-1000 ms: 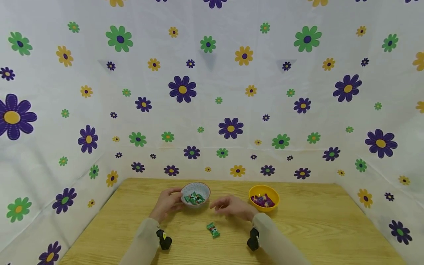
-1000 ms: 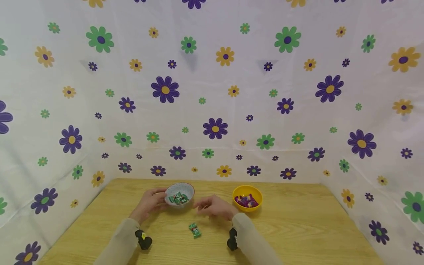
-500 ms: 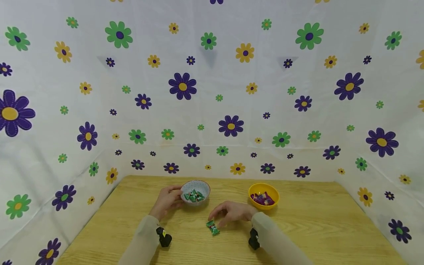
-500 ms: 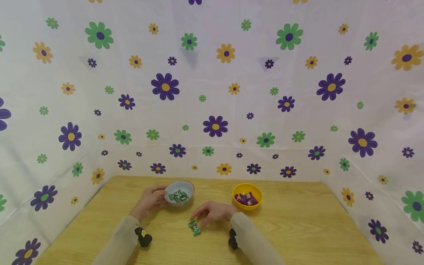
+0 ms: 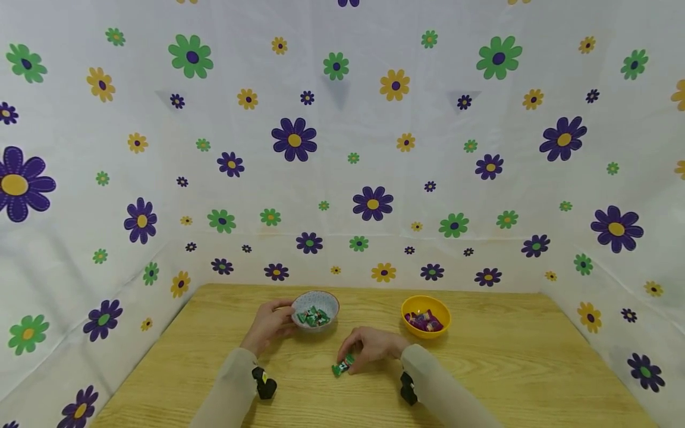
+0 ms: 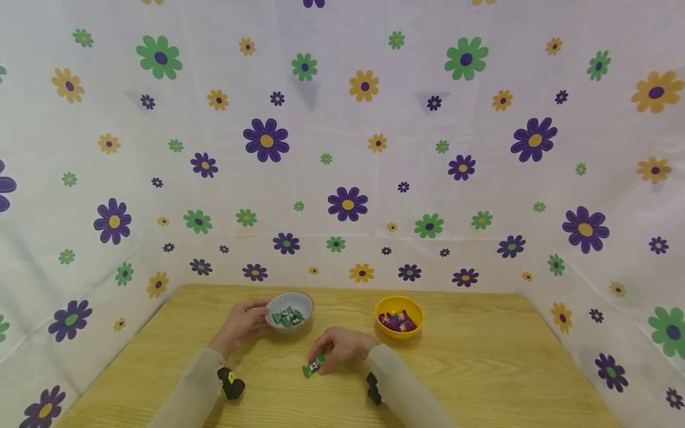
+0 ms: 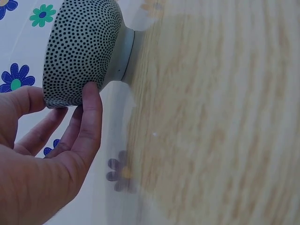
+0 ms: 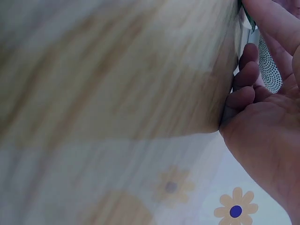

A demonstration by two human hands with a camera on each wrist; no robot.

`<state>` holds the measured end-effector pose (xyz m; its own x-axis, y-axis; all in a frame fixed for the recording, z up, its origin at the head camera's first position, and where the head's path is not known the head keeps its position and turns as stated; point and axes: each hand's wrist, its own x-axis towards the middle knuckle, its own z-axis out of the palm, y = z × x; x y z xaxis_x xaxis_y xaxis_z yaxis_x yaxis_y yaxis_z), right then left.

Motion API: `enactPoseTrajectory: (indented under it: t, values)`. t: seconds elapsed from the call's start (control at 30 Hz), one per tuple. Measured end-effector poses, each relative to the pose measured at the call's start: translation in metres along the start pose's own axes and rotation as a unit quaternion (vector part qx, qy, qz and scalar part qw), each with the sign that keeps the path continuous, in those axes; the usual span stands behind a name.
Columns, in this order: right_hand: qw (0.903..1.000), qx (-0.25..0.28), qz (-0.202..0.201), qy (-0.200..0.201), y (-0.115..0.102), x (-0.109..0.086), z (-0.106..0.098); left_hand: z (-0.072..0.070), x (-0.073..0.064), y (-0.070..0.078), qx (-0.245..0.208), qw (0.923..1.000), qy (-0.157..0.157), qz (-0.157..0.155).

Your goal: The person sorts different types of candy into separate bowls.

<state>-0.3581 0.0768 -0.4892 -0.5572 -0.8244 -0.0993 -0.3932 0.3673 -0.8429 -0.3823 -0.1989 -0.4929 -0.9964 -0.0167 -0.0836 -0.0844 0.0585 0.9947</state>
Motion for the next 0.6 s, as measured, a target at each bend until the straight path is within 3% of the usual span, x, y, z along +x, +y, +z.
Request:
enactPoseTrajectory:
  t: [0.6]
  values:
    - [0.9957,-0.05,0.044,0.064,0.0006,-0.0008,0.0032,0.0023,-0.0026,0.0017,-0.012,0.9999,-0.004,0.0]
